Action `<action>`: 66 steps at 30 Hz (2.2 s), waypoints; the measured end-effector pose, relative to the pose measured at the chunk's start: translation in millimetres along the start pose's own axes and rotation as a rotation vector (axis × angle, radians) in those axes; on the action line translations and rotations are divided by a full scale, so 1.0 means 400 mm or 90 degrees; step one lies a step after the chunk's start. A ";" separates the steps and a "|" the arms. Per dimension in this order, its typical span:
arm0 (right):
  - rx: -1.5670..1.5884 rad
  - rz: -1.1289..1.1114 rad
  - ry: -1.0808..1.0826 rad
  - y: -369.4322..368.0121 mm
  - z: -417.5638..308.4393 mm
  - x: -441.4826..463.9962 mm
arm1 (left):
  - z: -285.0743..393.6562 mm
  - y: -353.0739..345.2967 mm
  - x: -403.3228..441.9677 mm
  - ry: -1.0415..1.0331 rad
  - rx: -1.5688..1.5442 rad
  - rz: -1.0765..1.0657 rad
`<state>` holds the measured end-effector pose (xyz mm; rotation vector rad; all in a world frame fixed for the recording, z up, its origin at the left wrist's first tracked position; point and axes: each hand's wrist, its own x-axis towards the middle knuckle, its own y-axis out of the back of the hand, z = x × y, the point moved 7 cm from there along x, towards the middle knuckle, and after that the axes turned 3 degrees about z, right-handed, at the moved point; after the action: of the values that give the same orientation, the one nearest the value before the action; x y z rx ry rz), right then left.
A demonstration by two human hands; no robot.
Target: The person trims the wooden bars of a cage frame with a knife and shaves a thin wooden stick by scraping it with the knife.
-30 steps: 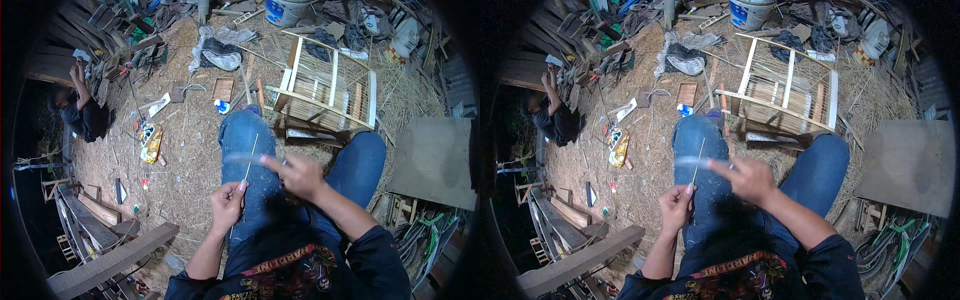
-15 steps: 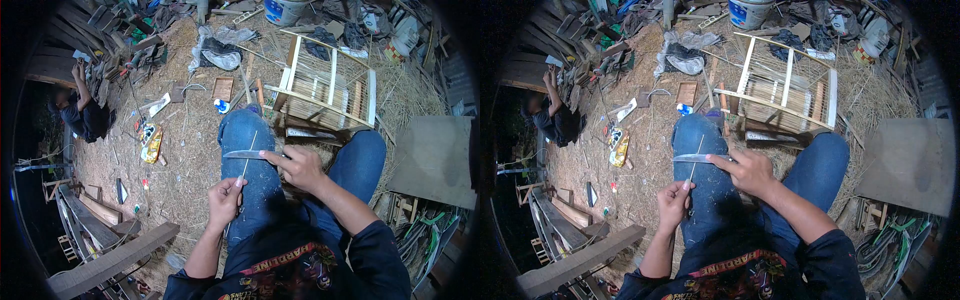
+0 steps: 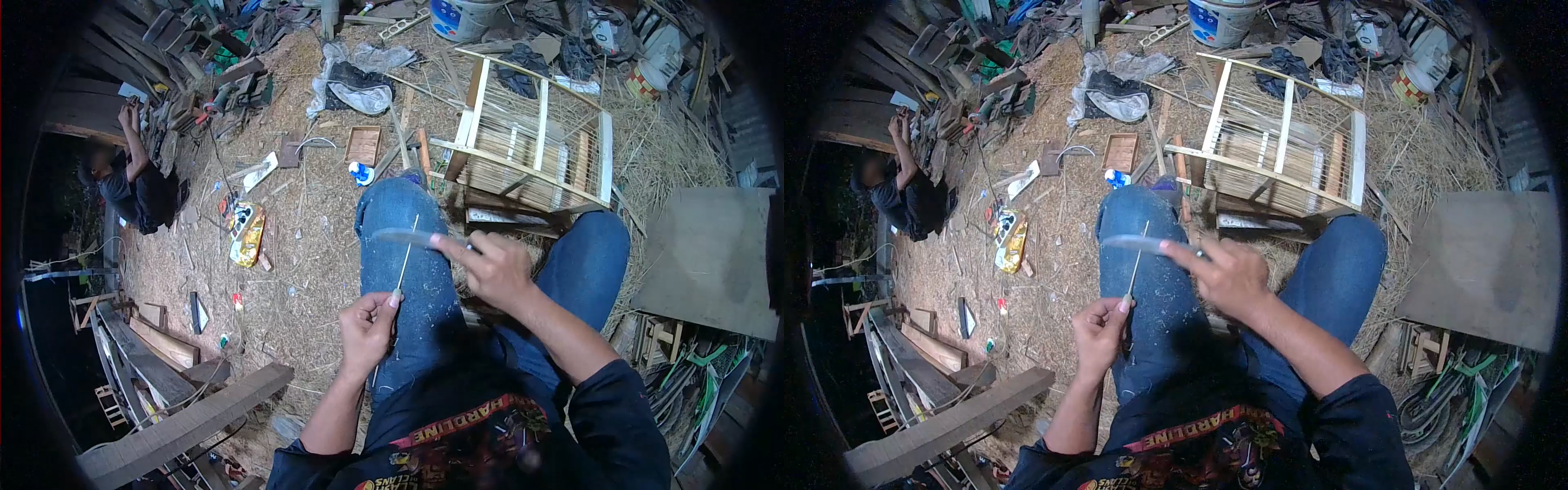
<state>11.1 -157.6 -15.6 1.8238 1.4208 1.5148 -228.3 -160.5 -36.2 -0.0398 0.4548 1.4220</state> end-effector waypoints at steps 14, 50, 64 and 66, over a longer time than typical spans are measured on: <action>0.044 -0.025 0.026 -0.013 -0.016 -0.005 | 0.010 -0.005 0.000 0.011 -0.017 -0.012; 0.012 -0.010 -0.046 0.006 -0.016 -0.017 | 0.031 0.006 -0.019 -0.048 0.090 0.039; 0.014 -0.069 0.001 -0.016 -0.031 -0.029 | 0.029 0.006 -0.014 -0.101 0.114 0.046; 0.031 -0.002 -0.022 -0.002 -0.030 -0.016 | 0.025 0.010 -0.017 -0.097 0.095 0.052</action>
<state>0.6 -166.3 -15.3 1.8658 1.4556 1.4514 -229.7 -163.4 -23.8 0.2077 0.4391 1.4548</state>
